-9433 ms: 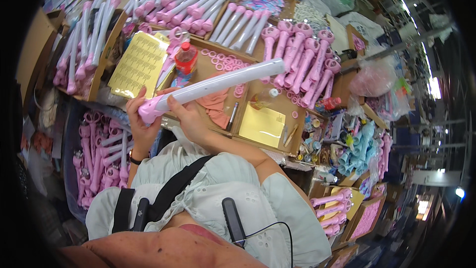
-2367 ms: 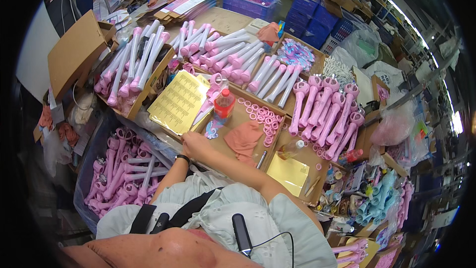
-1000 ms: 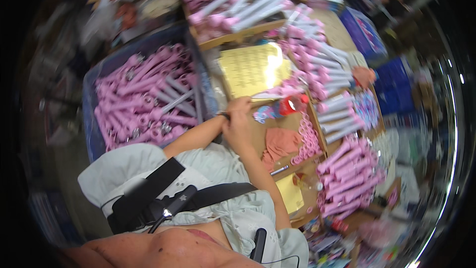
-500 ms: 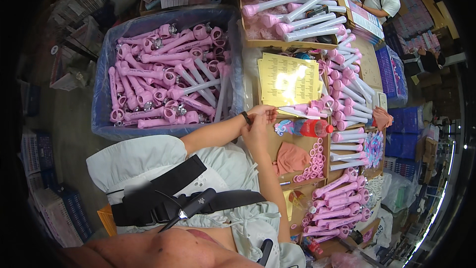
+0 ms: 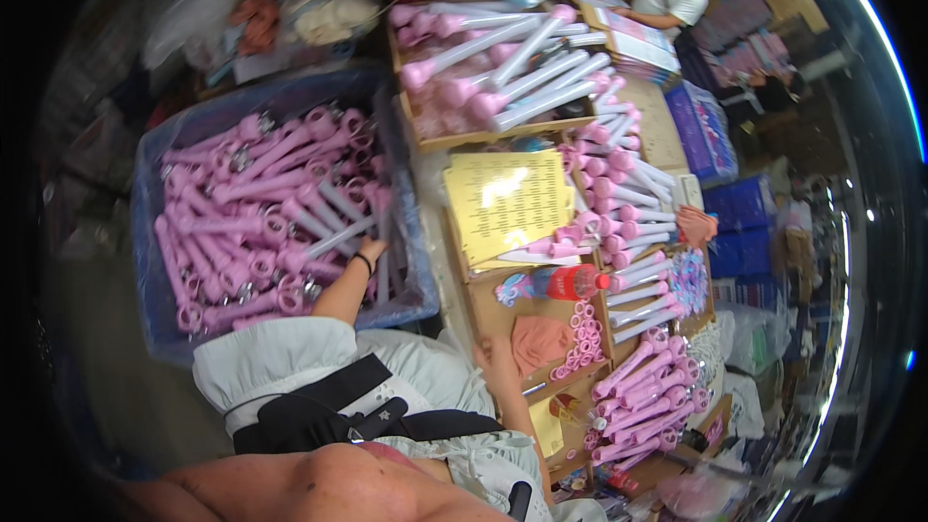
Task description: The person assembles pink and white baton-like objects by inserting a white rod into a pink spherical head. They repeatedly pick up components, align and insert them, then place the assembled batons into a nearby bin. The person also retrieves more components from a large crate and continues the assembly process.
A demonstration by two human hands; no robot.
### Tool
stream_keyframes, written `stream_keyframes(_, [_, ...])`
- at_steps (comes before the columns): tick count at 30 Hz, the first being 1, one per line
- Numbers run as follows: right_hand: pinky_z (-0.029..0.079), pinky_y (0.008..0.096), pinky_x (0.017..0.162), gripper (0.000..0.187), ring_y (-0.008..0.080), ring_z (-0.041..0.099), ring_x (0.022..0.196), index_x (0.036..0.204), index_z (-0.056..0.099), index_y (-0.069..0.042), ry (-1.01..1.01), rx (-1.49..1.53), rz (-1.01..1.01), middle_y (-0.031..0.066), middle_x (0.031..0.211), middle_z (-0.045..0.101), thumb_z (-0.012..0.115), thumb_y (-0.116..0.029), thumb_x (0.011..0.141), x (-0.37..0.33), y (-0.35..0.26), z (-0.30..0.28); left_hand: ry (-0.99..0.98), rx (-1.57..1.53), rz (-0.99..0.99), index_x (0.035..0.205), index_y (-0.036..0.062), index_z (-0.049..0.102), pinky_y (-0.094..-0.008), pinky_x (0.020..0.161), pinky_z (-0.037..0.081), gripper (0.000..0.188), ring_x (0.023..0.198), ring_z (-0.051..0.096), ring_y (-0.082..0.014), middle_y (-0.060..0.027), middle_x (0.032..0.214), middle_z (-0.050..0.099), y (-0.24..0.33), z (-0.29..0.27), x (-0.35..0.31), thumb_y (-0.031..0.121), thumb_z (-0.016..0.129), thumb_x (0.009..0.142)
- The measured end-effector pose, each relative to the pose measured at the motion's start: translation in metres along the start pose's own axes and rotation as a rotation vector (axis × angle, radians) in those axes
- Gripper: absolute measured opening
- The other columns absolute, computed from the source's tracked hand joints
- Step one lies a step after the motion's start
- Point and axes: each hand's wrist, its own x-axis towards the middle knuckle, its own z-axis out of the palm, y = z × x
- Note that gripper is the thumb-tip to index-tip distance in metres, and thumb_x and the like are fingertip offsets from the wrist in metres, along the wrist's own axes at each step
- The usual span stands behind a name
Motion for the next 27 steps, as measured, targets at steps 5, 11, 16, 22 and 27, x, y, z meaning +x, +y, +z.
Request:
stream_keyframes(5, [0.047,0.0349,0.076,0.037,0.0263,0.059,0.091,0.113,0.053,-0.001,-0.113,-0.06,0.026,0.0173,0.101,0.058,0.059,-0.024,0.085,-0.013,0.006,0.006,-0.132,0.014,0.001,0.104,-0.0039,0.055,-0.0351,0.078,0.047,0.039,0.085,0.059,-0.0258,-0.0144,0.094,0.061,-0.042,0.027,0.03,0.014,0.067,0.071])
stream_keyframes(11, [0.047,0.0362,0.079,0.034,0.0289,0.06,0.092,0.113,0.054,0.0,0.003,-0.084,0.024,0.0193,0.104,0.06,0.056,-0.022,0.088,-0.023,-0.014,0.002,-0.101,-0.066,0.006,0.105,-0.0061,0.054,-0.0371,0.081,0.047,0.044,0.089,0.059,-0.0289,-0.0172,0.097,0.062,-0.041,0.019,0.048,0.014,0.068,0.068])
stream_keyframes(16, [0.048,0.0369,0.079,0.031,0.0306,0.061,0.09,0.107,0.057,0.001,0.119,0.031,0.008,0.0183,0.099,0.062,0.056,-0.022,0.086,-0.038,-0.011,0.004,0.236,-0.036,0.229,0.097,-0.0109,0.051,-0.0445,0.077,0.046,0.037,0.081,0.058,-0.0385,-0.0257,0.093,0.06,0.016,-0.044,-0.009,0.011,0.065,0.07])
stream_keyframes(22, [0.047,0.0357,0.075,0.035,0.0286,0.06,0.085,0.108,0.057,0.003,0.086,0.012,-0.073,0.0184,0.095,0.061,0.06,-0.023,0.083,-0.024,-0.038,-0.022,-0.453,-0.196,0.639,0.1,-0.0033,0.053,-0.0302,0.078,0.042,0.027,0.082,0.053,-0.0176,-0.0052,0.087,0.055,0.192,-0.091,-0.121,0.005,0.063,0.077])
stream_keyframes(27, [0.041,0.0349,0.09,0.059,0.0236,0.052,0.107,0.125,0.045,-0.003,0.185,0.558,-0.435,0.0147,0.112,0.055,0.069,-0.029,0.078,-0.008,-0.083,-0.034,-1.057,-0.016,0.751,0.106,-0.0042,0.058,-0.0271,0.081,0.044,0.028,0.085,0.057,-0.0127,-0.0057,0.093,0.062,0.303,-0.052,-0.225,0.002,0.063,0.08])
